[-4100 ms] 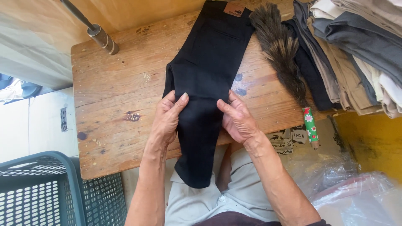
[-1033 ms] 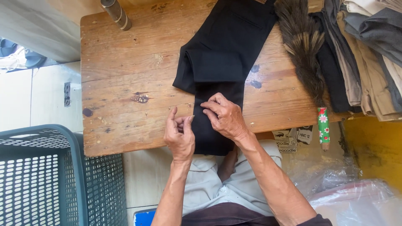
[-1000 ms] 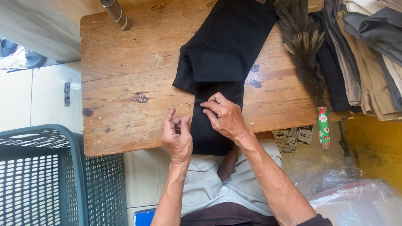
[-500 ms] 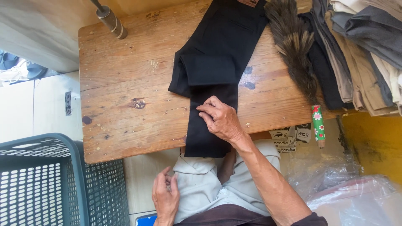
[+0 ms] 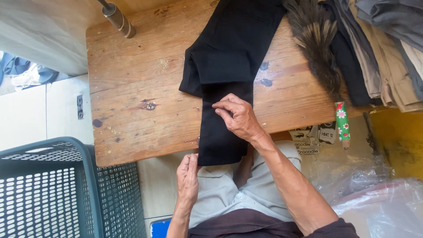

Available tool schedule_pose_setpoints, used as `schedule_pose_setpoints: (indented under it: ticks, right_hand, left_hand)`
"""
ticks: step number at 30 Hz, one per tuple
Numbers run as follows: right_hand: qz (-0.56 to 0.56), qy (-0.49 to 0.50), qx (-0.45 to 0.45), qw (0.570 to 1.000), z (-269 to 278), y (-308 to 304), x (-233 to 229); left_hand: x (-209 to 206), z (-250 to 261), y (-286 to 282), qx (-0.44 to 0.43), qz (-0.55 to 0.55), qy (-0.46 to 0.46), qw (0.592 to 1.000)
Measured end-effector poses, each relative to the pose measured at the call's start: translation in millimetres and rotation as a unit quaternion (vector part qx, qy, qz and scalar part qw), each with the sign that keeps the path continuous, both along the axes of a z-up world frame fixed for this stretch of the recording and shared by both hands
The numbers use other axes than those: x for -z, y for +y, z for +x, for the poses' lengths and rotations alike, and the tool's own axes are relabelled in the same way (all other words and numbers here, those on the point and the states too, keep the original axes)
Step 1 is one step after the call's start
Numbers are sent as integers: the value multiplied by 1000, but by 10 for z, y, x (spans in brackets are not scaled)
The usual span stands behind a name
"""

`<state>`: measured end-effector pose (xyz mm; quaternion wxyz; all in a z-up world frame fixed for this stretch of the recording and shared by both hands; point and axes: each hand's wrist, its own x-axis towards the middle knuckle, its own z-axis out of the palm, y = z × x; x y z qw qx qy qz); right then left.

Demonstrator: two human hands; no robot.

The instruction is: Cleaning black trousers using a lint roller and a feather duster, then folding them neatly on a wooden table.

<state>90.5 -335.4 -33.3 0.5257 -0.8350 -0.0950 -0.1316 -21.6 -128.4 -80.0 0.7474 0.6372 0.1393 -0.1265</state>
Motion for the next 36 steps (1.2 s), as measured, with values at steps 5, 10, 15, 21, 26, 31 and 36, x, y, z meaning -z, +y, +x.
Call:
schedule_pose_setpoints:
  ticks: [5, 10, 15, 21, 26, 31, 36]
  right_hand:
    - [-21, -14, -3, 1000, -36, 39, 34]
    - [-177, -60, 25, 982, -87, 117, 51]
    - [-297, -71, -39, 951, -363, 279, -7]
    - [-288, 83, -265, 917, -721, 152, -147]
    - [-215, -22, -98, 971, -427, -131, -10]
    - [-319, -44, -4, 947, -186, -290, 154]
    - [-193, -61, 60, 977, -216, -308, 129]
  left_hand:
    - [193, -149, -28, -80, -142, 0, 987]
    - [77, -119, -44, -94, -253, 73, 960]
    - [90, -134, -51, -106, -319, 110, 935]
    - [-37, -121, -109, -108, -273, 135, 946]
    - [112, -83, -42, -30, -173, 86, 981]
    - [-36, -38, -72, 70, -175, 57, 980]
    - [124, -16, -105, -36, -228, 64, 971]
